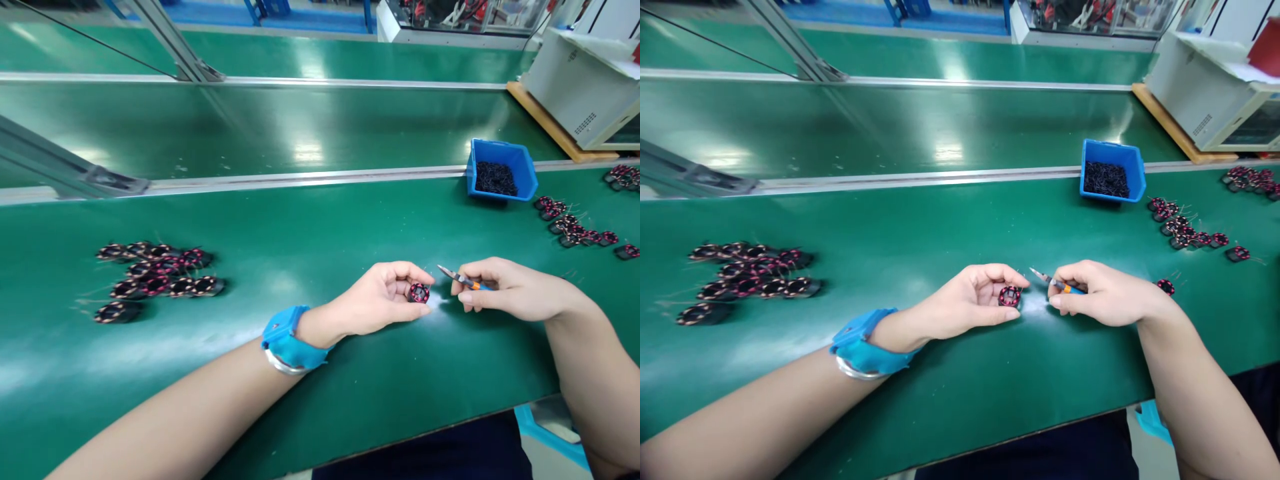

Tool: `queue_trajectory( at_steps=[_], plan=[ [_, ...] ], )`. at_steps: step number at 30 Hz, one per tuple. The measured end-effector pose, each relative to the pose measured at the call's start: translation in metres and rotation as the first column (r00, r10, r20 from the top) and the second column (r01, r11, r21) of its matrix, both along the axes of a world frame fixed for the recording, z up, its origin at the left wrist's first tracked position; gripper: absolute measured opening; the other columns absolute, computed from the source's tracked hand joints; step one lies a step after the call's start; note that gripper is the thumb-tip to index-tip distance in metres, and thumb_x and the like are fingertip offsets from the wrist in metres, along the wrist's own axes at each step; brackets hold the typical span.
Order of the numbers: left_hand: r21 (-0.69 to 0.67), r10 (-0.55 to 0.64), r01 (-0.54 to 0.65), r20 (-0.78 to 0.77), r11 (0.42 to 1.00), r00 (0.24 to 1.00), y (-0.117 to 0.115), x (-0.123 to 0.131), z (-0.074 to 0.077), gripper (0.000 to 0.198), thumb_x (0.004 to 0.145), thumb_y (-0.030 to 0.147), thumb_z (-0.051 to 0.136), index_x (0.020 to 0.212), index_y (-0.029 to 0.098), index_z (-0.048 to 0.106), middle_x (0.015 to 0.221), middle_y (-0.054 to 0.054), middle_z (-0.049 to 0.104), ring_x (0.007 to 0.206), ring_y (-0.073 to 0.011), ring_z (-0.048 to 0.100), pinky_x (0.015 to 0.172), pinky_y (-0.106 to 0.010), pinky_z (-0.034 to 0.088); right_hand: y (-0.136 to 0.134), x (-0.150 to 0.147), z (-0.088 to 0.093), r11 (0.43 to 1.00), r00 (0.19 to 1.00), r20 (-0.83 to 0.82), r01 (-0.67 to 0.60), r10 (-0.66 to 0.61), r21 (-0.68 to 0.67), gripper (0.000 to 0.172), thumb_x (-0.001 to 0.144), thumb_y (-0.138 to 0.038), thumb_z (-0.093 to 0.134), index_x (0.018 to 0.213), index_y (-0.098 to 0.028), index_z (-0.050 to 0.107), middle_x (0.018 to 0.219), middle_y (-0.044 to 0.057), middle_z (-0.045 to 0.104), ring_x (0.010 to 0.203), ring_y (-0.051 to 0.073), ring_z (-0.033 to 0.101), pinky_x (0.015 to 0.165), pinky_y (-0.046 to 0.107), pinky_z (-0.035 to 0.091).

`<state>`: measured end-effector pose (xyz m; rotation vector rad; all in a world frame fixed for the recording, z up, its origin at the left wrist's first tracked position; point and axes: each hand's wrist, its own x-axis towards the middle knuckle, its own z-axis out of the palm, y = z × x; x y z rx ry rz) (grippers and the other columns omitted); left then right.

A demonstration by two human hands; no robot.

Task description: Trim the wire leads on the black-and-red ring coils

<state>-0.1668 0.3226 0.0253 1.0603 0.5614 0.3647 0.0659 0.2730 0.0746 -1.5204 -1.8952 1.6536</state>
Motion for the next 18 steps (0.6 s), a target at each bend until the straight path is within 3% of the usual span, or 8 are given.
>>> queue_trajectory(
  at_steps=[5,9,18],
  plan=[
    [0.059,-0.048,0.047,0.030,0.997,0.998,0.0016,-0.0011,0.0015,0.032,0.065,0.013,0.075,0.095,0.016,0.065,0.081,-0.001,0.063,0.064,-0.0083,0.055,0.058,-0.022,0.046,0.0004,-0.0008,0.0009,0.997,0.999,-0.010,-0.049,0.048,-0.052,0.018,0.088,-0.034,0.056,0.086,-0.018,0.063,0.077,0.003,0.064,0.066,0.014,0.055,0.060,0.026,0.043],
    [0.097,-0.077,0.074,0.029,0.993,0.997,0.0027,-0.0022,-0.0004,0.033,0.066,0.014,0.074,0.097,0.017,0.065,0.090,-0.004,0.063,0.071,-0.0107,0.056,0.064,-0.025,0.048,0.0000,-0.0010,0.0015,0.996,0.998,-0.014,-0.062,0.061,-0.070,0.012,0.086,-0.028,0.056,0.085,-0.017,0.063,0.075,0.002,0.063,0.066,0.014,0.053,0.060,0.025,0.042],
    [0.063,-0.126,0.125,0.012,0.990,0.992,0.0042,-0.0024,-0.0012,0.036,0.066,0.015,0.075,0.101,0.014,0.064,0.094,-0.004,0.061,0.072,-0.0093,0.052,0.066,-0.024,0.044,0.0026,-0.0006,0.0020,0.987,0.992,0.035,-0.115,0.120,-0.110,0.018,0.086,-0.033,0.058,0.083,-0.015,0.061,0.075,0.002,0.063,0.064,0.012,0.052,0.059,0.023,0.040]
  ],
)
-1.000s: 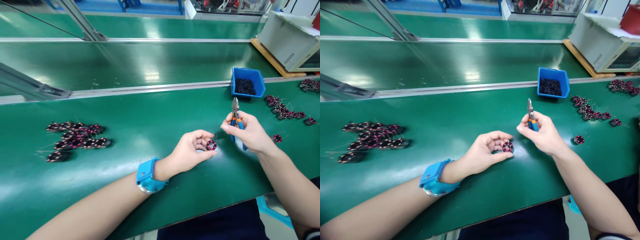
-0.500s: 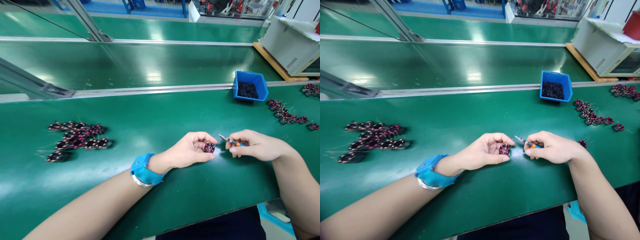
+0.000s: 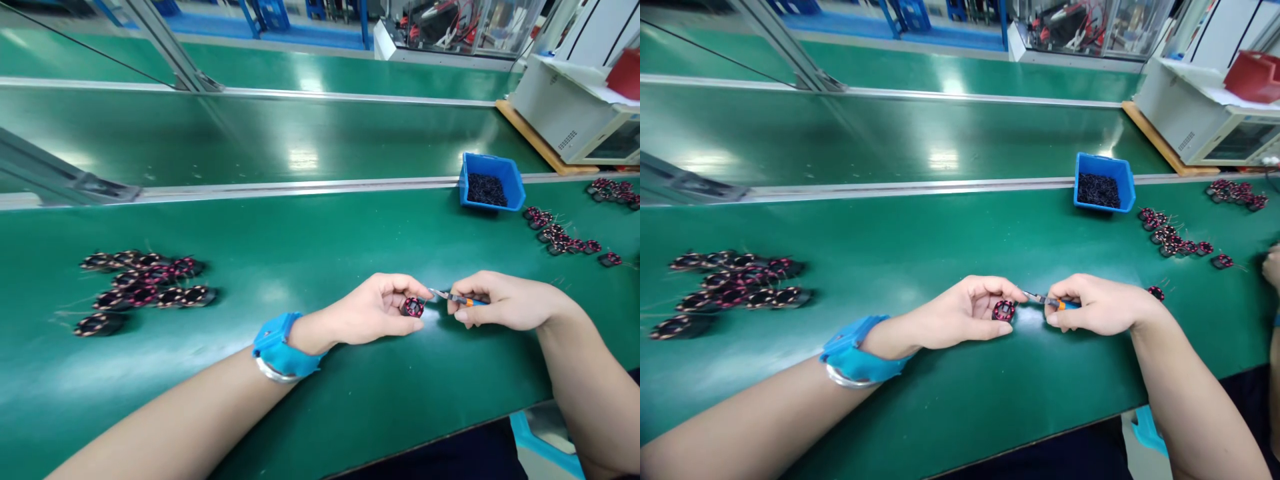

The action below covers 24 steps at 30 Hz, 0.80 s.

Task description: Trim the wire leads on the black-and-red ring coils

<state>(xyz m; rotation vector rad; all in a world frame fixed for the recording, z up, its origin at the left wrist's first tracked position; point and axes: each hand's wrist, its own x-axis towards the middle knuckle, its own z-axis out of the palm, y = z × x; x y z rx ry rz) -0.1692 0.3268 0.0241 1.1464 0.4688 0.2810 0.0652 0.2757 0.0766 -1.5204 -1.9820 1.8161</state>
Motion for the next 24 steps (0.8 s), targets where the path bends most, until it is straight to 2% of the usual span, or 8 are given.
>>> queue_trajectory(
  at_steps=[11,24],
  plan=[
    [0.009,-0.035,0.036,-0.027,0.999,0.999,0.0004,-0.0011,0.0013,0.037,0.067,0.016,0.074,0.103,0.014,0.062,0.082,0.000,0.058,0.061,-0.0066,0.045,0.057,-0.022,0.038,0.0008,-0.0012,0.0024,0.999,0.999,0.032,-0.042,0.041,0.021,0.020,0.087,-0.033,0.056,0.083,-0.014,0.059,0.073,0.001,0.061,0.062,0.011,0.051,0.057,0.022,0.038],
    [0.009,-0.025,0.025,-0.014,1.000,1.000,0.0004,-0.0004,0.0034,0.035,0.067,0.012,0.073,0.101,0.013,0.063,0.085,0.000,0.060,0.063,-0.0063,0.047,0.060,-0.021,0.038,0.0024,-0.0026,0.0041,0.994,0.994,0.076,-0.081,0.075,0.077,0.018,0.088,-0.030,0.054,0.082,-0.014,0.060,0.070,0.000,0.061,0.059,0.010,0.051,0.054,0.021,0.036]
  ],
)
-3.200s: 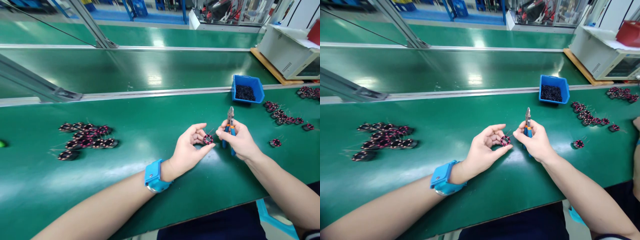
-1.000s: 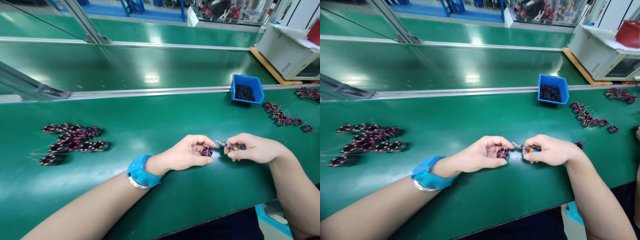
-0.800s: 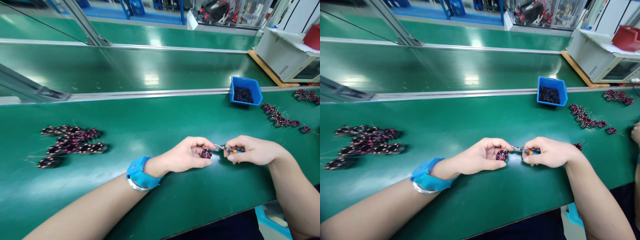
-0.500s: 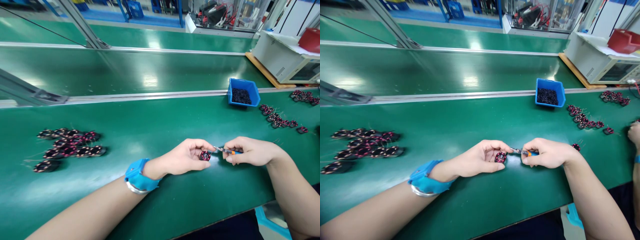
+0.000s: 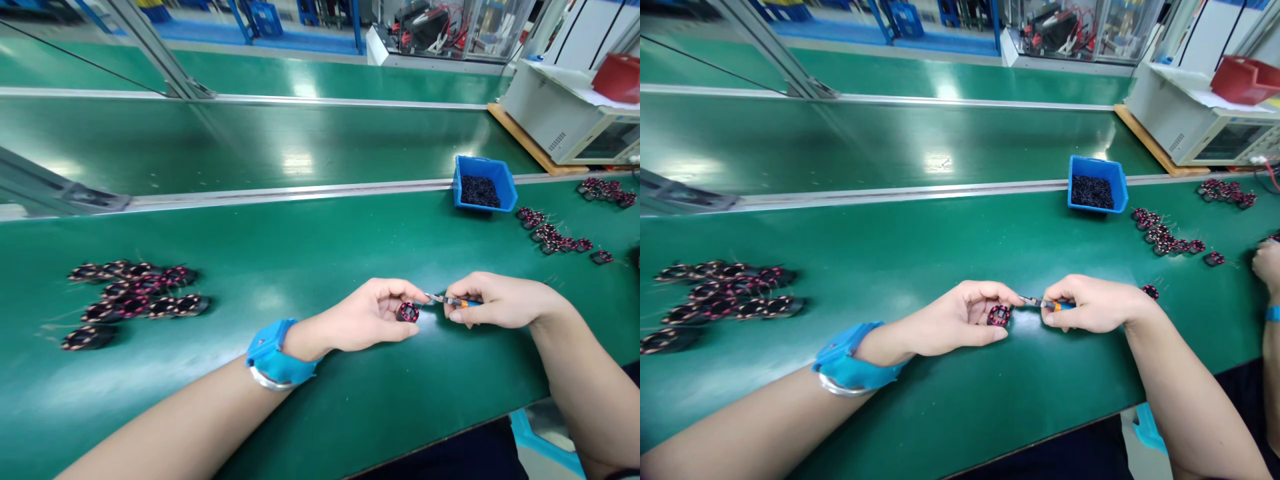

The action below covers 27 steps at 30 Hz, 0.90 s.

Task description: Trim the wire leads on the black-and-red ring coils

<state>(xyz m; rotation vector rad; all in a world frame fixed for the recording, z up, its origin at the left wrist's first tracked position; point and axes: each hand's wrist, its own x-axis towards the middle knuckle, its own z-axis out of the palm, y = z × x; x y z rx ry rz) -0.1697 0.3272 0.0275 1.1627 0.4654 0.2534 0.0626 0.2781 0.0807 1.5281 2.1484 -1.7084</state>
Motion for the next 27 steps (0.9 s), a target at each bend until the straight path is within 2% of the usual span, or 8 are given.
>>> queue_trajectory(
  at_steps=[4,9,14,18,22,27],
  plan=[
    [-0.006,0.004,-0.004,-0.010,1.000,1.000,0.000,0.000,0.000,0.035,0.067,0.013,0.073,0.101,0.013,0.063,0.084,-0.001,0.060,0.064,-0.0073,0.048,0.060,-0.022,0.038,0.000,-0.001,0.000,1.000,1.000,0.017,-0.004,0.003,0.012,0.017,0.089,-0.029,0.053,0.082,-0.014,0.060,0.069,0.000,0.061,0.058,0.010,0.050,0.052,0.020,0.035],
    [-0.024,0.007,-0.006,0.007,1.000,1.000,0.000,0.000,0.000,0.036,0.068,0.013,0.073,0.102,0.014,0.063,0.091,-0.003,0.061,0.072,-0.0095,0.052,0.065,-0.024,0.041,-0.001,-0.001,0.000,1.000,1.000,0.021,0.003,-0.003,0.010,0.018,0.089,-0.030,0.053,0.083,-0.014,0.060,0.068,0.000,0.060,0.057,0.009,0.049,0.051,0.020,0.034],
    [-0.024,-0.008,0.008,0.008,1.000,1.000,-0.001,-0.001,0.001,0.040,0.069,0.013,0.073,0.107,0.013,0.061,0.082,0.001,0.056,0.063,-0.0057,0.045,0.058,-0.021,0.038,-0.002,0.002,-0.001,0.998,0.999,-0.004,0.054,-0.054,0.025,0.023,0.091,-0.034,0.051,0.081,-0.015,0.059,0.070,0.001,0.061,0.059,0.011,0.051,0.054,0.022,0.038],
    [-0.015,0.044,-0.043,0.025,0.999,0.999,-0.004,0.001,-0.002,0.042,0.067,0.015,0.075,0.107,0.013,0.060,0.077,0.002,0.054,0.064,-0.0063,0.048,0.060,-0.021,0.040,-0.005,0.001,0.000,0.992,0.991,-0.054,0.122,-0.121,0.021,0.031,0.092,-0.042,0.048,0.087,-0.014,0.060,0.077,0.004,0.064,0.068,0.014,0.059,0.063,0.025,0.044],
    [-0.012,0.105,-0.105,0.046,0.994,0.993,-0.007,0.003,-0.006,0.045,0.067,0.018,0.077,0.107,0.013,0.058,0.080,0.001,0.055,0.067,-0.0075,0.052,0.061,-0.023,0.043,-0.008,-0.004,0.003,0.989,0.989,-0.025,0.146,-0.146,0.006,0.027,0.093,-0.039,0.047,0.081,-0.016,0.057,0.075,0.003,0.063,0.068,0.014,0.058,0.064,0.025,0.043],
    [0.018,0.118,-0.119,0.039,0.993,0.992,-0.008,0.005,-0.008,0.043,0.067,0.020,0.077,0.105,0.014,0.059,0.082,-0.001,0.059,0.073,-0.0101,0.055,0.068,-0.026,0.047,-0.008,-0.012,0.003,0.989,0.989,-0.002,0.146,-0.146,-0.008,0.029,0.093,-0.038,0.045,0.076,-0.017,0.053,0.072,0.002,0.061,0.066,0.014,0.056,0.062,0.025,0.042]
  ],
)
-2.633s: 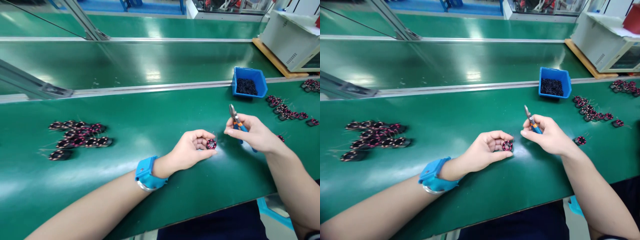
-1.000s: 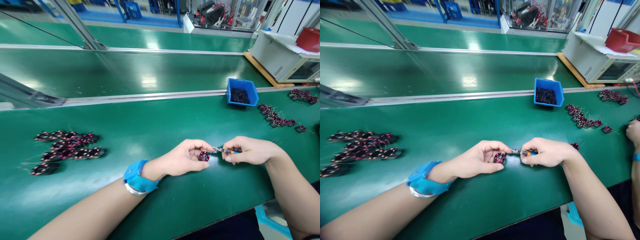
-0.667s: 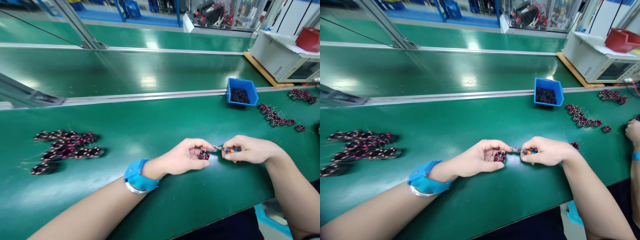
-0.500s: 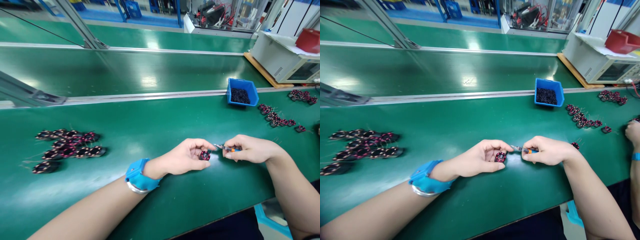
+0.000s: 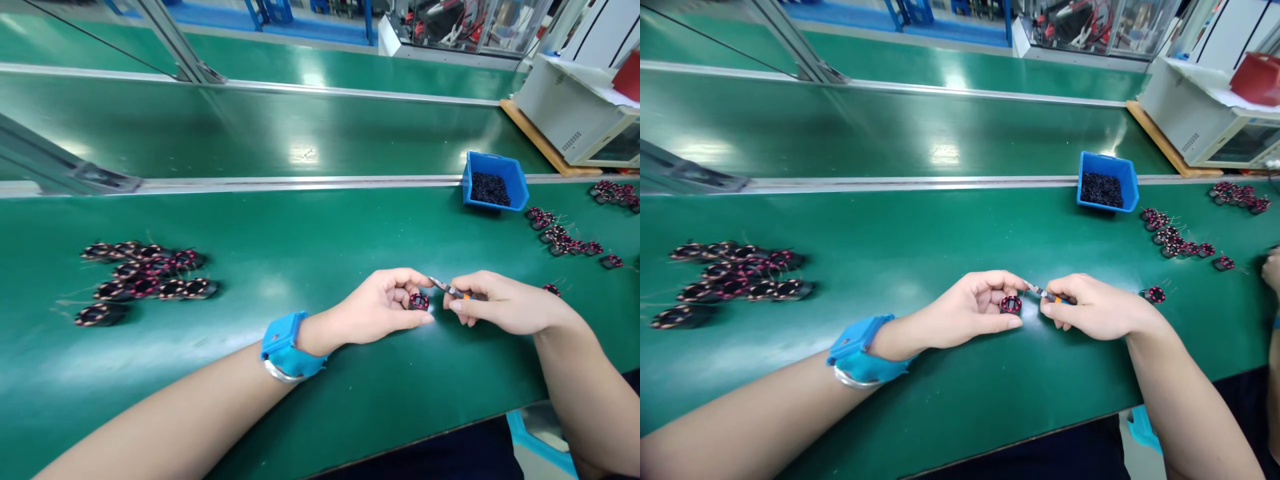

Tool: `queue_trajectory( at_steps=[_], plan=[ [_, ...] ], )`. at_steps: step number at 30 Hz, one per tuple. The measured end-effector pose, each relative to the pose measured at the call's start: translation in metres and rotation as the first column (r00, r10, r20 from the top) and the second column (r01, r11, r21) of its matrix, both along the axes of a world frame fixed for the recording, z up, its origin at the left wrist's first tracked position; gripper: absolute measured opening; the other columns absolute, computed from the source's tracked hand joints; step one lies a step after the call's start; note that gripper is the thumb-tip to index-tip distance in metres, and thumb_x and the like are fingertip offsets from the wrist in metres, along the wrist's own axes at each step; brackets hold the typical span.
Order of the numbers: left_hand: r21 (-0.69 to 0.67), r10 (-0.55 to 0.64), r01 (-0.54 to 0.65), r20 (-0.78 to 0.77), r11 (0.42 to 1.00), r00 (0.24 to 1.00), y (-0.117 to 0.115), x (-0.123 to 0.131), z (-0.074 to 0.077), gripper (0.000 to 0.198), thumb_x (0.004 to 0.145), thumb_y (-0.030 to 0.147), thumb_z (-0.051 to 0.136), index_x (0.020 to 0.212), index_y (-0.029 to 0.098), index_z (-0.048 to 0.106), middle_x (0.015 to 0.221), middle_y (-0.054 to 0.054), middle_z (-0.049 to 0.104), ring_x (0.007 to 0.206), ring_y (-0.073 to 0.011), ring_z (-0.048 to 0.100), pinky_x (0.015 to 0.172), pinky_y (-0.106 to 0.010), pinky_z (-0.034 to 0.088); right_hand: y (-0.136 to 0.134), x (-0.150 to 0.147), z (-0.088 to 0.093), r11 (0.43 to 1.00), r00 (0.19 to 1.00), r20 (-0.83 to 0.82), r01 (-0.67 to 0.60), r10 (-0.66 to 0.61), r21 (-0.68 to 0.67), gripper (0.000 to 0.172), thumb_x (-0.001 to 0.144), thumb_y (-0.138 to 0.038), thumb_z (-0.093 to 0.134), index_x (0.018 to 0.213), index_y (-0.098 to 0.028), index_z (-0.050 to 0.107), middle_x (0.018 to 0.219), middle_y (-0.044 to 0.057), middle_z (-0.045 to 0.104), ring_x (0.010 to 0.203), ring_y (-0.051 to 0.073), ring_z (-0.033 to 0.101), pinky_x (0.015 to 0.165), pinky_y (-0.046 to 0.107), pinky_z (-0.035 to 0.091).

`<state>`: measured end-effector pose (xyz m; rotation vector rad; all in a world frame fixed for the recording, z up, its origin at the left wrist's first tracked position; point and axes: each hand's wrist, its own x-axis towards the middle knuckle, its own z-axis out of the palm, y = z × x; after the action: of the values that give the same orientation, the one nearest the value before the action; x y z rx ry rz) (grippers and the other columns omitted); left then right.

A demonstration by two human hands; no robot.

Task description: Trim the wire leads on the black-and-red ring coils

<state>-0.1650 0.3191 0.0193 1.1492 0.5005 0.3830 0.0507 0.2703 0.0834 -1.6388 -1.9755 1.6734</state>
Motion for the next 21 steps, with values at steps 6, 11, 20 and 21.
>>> queue_trajectory(
  at_steps=[6,11,20,21],
  plan=[
    [0.006,-0.002,0.002,-0.020,1.000,1.000,0.002,0.001,0.001,0.040,0.067,0.020,0.077,0.103,0.014,0.059,0.087,-0.003,0.060,0.074,-0.0104,0.055,0.069,-0.027,0.047,0.000,-0.003,0.001,1.000,0.999,0.046,0.006,-0.007,0.015,0.029,0.092,-0.038,0.045,0.075,-0.017,0.053,0.069,0.002,0.062,0.063,0.014,0.056,0.059,0.026,0.041],
    [0.015,-0.006,0.007,-0.052,1.000,0.999,0.001,0.002,0.003,0.041,0.067,0.020,0.077,0.103,0.012,0.059,0.087,-0.004,0.061,0.074,-0.0107,0.056,0.070,-0.027,0.048,0.000,-0.005,0.004,0.999,0.995,0.099,-0.013,0.010,0.032,0.028,0.092,-0.038,0.045,0.074,-0.017,0.052,0.068,0.000,0.061,0.061,0.013,0.054,0.057,0.025,0.039],
    [0.078,0.000,0.009,-0.115,0.997,0.993,-0.001,0.002,0.003,0.040,0.068,0.023,0.076,0.104,0.013,0.059,0.086,-0.004,0.062,0.073,-0.0111,0.057,0.069,-0.027,0.049,0.000,-0.011,0.008,0.989,0.971,0.235,-0.071,0.038,0.130,0.030,0.092,-0.036,0.043,0.070,-0.018,0.051,0.064,0.000,0.056,0.056,0.012,0.045,0.053,0.026,0.029],
    [0.083,0.000,0.009,-0.116,0.997,0.993,-0.001,0.002,0.004,0.040,0.069,0.023,0.075,0.104,0.013,0.059,0.086,-0.004,0.062,0.073,-0.0111,0.057,0.069,-0.027,0.050,0.000,-0.011,0.008,0.989,0.972,0.233,-0.072,0.040,0.130,0.030,0.092,-0.036,0.043,0.070,-0.018,0.051,0.064,0.001,0.056,0.056,0.012,0.045,0.053,0.027,0.029]
  ],
)
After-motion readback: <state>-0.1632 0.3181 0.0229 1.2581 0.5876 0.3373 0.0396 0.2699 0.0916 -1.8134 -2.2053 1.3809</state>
